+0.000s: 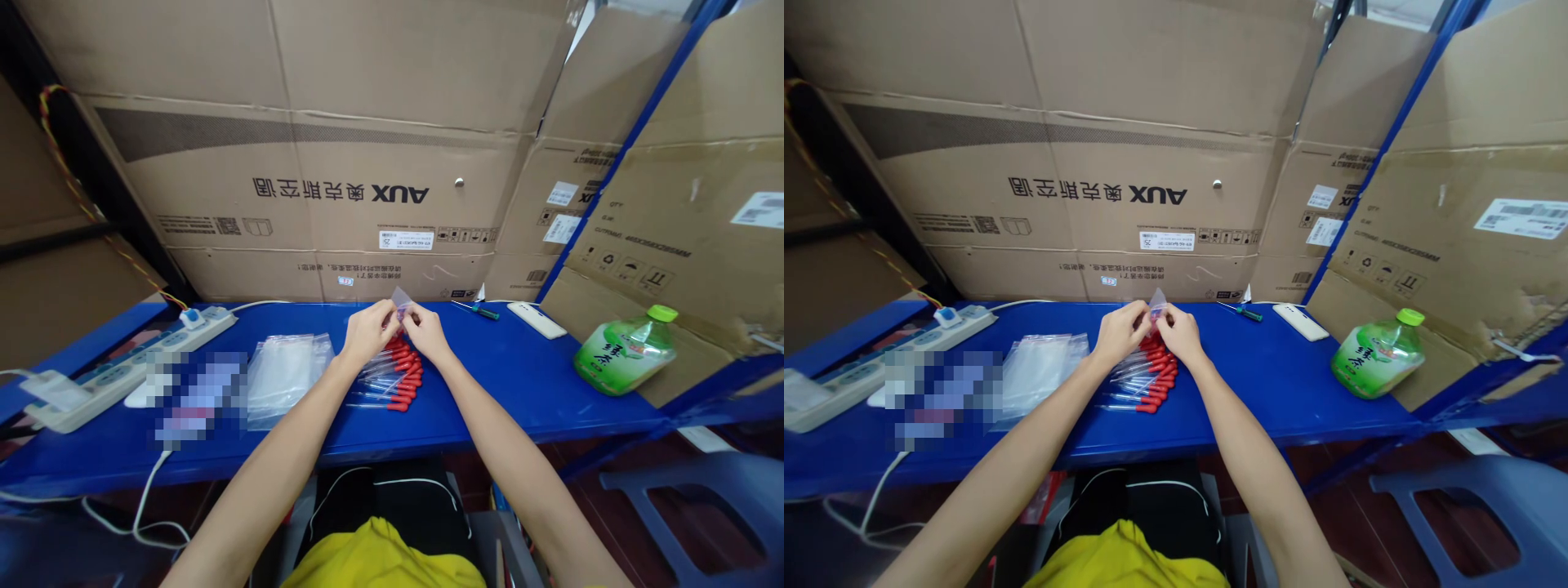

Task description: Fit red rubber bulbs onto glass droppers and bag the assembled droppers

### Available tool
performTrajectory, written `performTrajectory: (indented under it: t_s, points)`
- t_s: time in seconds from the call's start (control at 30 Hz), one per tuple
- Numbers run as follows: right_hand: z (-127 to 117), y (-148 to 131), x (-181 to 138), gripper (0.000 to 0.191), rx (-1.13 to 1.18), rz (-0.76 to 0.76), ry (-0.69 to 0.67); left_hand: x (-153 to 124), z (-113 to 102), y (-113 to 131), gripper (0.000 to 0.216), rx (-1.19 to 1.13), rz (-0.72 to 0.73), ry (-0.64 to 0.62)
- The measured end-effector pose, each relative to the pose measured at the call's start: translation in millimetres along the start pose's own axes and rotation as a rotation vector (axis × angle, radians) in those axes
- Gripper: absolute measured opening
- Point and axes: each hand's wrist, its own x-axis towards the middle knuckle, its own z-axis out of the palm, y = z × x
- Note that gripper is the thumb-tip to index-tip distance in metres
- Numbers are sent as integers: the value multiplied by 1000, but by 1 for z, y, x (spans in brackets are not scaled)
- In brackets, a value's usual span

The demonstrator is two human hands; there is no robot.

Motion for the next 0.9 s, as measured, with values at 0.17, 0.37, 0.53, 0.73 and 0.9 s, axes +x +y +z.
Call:
performTrajectory:
  t_s: [0.17,0.37,0.53,0.73,0.9]
  points:
    - [-3,2,1,11,-37,45,84,1,-7,1,19,35,-57,80]
    - [2,-4,0,27,145,29,101,1,-4,0,27,-16,59,-46]
    - [4,4,2,23,128,36,138,2,0,1,28,0,125,-74]
    - [5,11,4,30,139,89,172,1,2,3,34,59,26,-11]
    - [5,11,9,30,328,142,246,0,3,6,36,-43,-111,132]
